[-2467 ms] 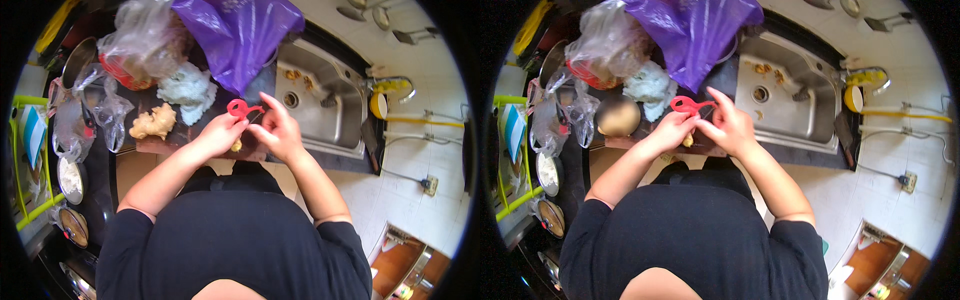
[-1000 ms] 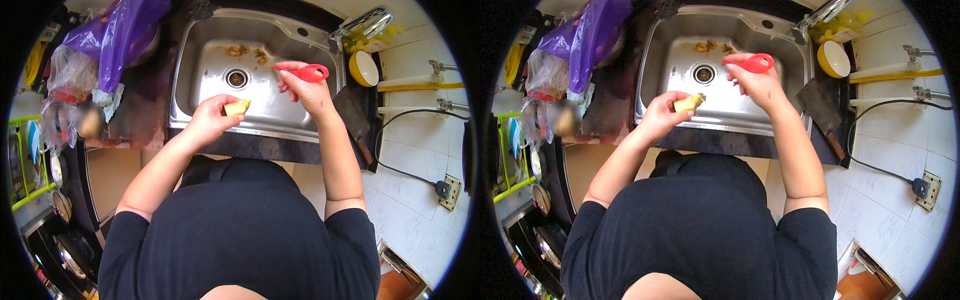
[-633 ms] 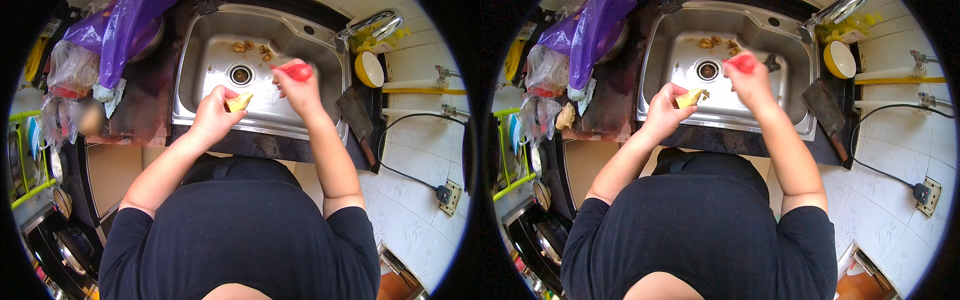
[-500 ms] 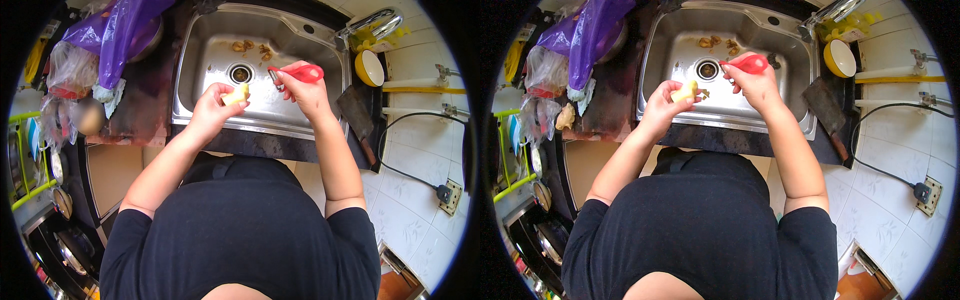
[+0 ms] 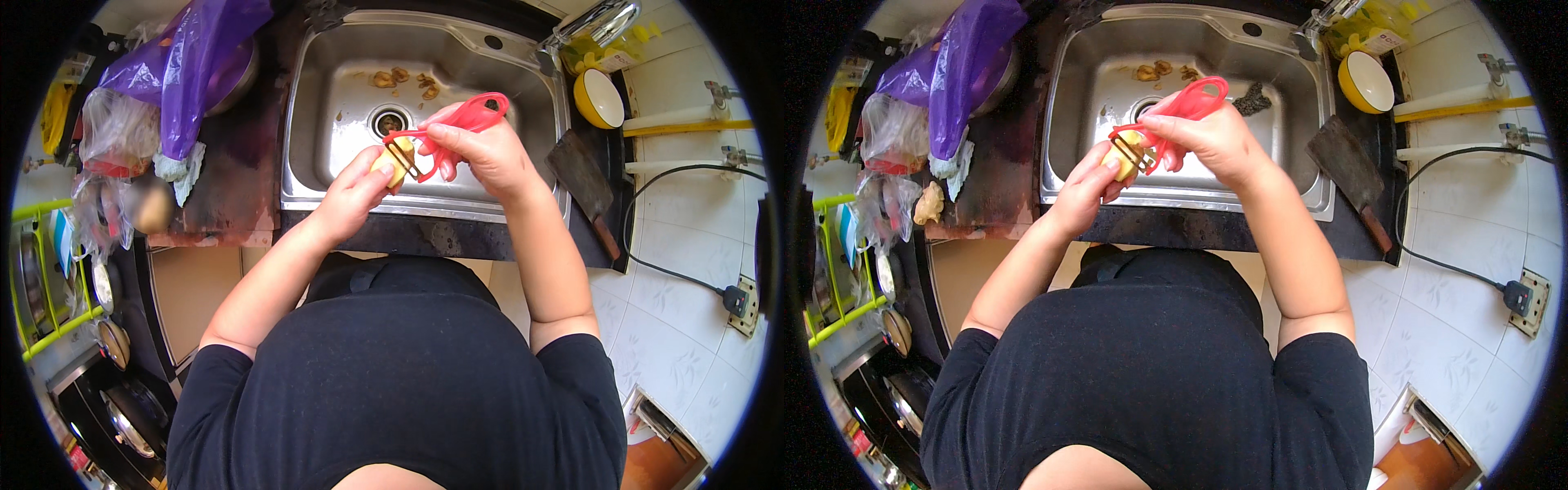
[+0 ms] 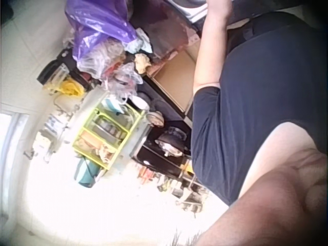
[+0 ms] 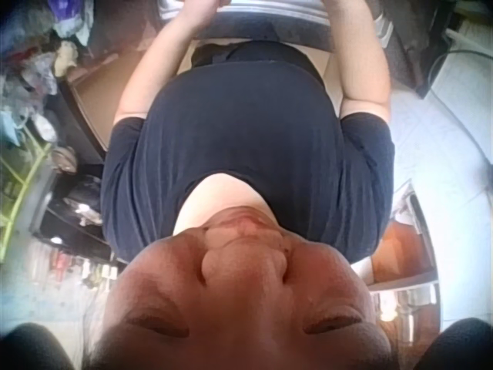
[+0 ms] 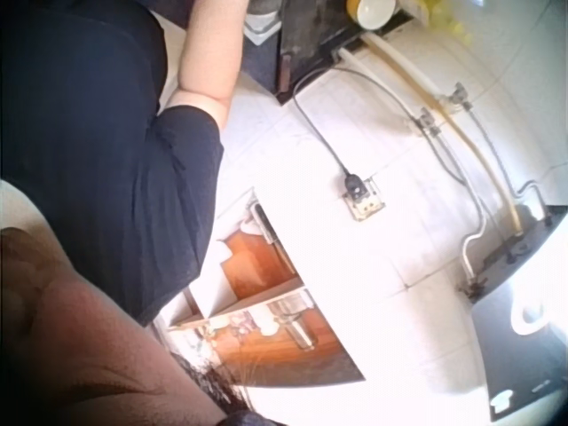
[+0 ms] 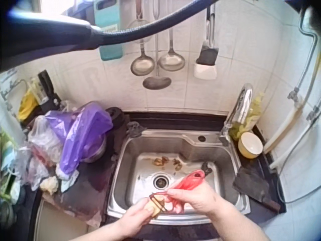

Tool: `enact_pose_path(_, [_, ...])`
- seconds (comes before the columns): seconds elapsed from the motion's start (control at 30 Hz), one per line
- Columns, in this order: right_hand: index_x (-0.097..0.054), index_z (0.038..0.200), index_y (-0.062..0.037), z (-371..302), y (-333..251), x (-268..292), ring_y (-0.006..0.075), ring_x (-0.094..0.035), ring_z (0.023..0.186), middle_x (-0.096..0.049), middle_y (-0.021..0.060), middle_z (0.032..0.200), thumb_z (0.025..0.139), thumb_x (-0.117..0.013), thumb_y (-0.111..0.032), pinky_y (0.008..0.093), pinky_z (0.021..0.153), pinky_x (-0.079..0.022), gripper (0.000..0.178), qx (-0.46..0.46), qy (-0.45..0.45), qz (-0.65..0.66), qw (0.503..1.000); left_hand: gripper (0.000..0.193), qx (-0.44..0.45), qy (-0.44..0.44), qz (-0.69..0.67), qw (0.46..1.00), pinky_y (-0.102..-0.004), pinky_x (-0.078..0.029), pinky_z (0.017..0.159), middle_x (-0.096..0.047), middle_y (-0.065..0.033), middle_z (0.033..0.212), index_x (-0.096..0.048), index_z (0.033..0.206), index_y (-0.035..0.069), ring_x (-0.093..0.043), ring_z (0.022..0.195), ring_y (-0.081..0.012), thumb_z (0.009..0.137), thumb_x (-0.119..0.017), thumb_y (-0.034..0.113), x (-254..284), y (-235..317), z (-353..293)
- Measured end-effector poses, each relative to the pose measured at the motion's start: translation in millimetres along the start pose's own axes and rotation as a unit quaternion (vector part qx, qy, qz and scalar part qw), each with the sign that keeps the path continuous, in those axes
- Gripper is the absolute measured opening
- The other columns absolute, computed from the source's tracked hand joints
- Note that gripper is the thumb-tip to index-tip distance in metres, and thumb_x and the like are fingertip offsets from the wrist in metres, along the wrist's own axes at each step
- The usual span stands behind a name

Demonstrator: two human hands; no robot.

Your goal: The person prepares ginger by washing it, peeling it with a knife and a peeler, and slicing it into small pieces on a cutting board. They then scoop cooked green beans from a pot on the stove into a metal bowl using a slotted spoon.

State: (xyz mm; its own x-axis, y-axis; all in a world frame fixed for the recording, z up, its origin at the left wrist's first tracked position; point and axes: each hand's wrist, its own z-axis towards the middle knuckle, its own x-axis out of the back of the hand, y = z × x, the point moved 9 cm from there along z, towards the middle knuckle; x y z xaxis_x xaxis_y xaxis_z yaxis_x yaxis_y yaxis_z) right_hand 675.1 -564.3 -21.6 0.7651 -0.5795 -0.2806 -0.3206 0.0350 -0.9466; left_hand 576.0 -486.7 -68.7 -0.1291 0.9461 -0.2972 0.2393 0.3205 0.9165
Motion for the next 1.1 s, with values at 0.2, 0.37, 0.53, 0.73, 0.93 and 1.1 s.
enact_pose_path(0.2, [-0.062,0.079,-0.0001,12.2,14.0,30.2,0.0098,-0.055,0.051,-0.06,0.0049,0.064,0.077,-0.066,-0.018,0.0221,0.047,-0.043,0.019,0.002,0.097,-0.132,0.987,0.027,0.052,-0.019,-0.107,0.993,-0.0191,-0.027,0.051,-0.047,-0.0025,0.08,-0.043,0.108,0.007,-0.032,0.057,-0.0056,0.092,-0.039,0.028,2.2,-31.9,0.5])
enact_pose_path(0.37, [-0.063,0.084,0.0003,4.8,12.1,86.8,0.009,-0.054,0.05,-0.06,0.0051,0.064,0.078,-0.064,-0.017,0.0217,0.047,-0.043,0.018,0.008,0.196,-0.206,0.959,0.029,0.035,-0.055,-0.182,0.981,-0.0181,-0.027,0.049,-0.048,-0.0047,0.08,-0.042,0.11,0.008,-0.032,0.055,-0.0057,0.091,-0.039,0.029,-3.8,-10.2,-6.9])
enact_pose_path(0.53, [-0.061,0.088,0.004,-6.4,-15.4,8.4,0.0112,-0.054,0.051,-0.063,0.01,0.071,0.082,-0.061,-0.013,0.0221,0.046,-0.044,0.018,0.043,0.044,-0.049,0.997,0.035,0.077,-0.075,-0.258,0.96,-0.0179,-0.03,0.049,-0.044,-0.0023,0.075,-0.042,0.115,0.008,-0.034,0.055,-0.0062,0.092,-0.037,0.034,-8.5,-22.1,-3.8])
enact_pose_path(0.73, [-0.062,0.083,0.0005,5.0,32.3,79.8,0.0101,-0.054,0.049,-0.06,0.0042,0.065,0.078,-0.064,-0.019,0.0231,0.047,-0.044,0.02,-0.029,0.213,-0.205,0.955,0.03,0.052,-0.129,-0.271,0.953,-0.0185,-0.03,0.049,-0.046,-0.0052,0.075,-0.044,0.109,0.007,-0.034,0.056,-0.0071,0.09,-0.038,0.028,-17.2,-12.1,-8.5])
enact_pose_path(0.93, [-0.06,0.088,0.0036,-11.2,-1.1,43.7,0.0105,-0.052,0.047,-0.061,0.0084,0.066,0.082,-0.061,-0.014,0.0219,0.044,-0.042,0.018,0.051,0.134,-0.054,0.988,0.038,0.066,-0.074,-0.308,0.946,-0.0206,-0.033,0.048,-0.041,-0.004,0.073,-0.046,0.095,0.005,-0.036,0.056,-0.0091,0.09,-0.031,0.04,-11.6,-18.4,-1.7])
enact_pose_path(1.1, [-0.06,0.09,0.004,-10.0,-0.3,1.0,0.0116,-0.054,0.048,-0.062,0.0115,0.069,0.083,-0.06,-0.012,0.0219,0.043,-0.043,0.018,0.035,-0.006,0.048,0.998,0.038,0.092,-0.097,-0.318,0.938,-0.02,-0.03,0.046,-0.039,-0.0007,0.069,-0.046,0.089,0.007,-0.034,0.052,-0.0079,0.089,-0.032,0.042,-21.1,-21.5,-2.0])
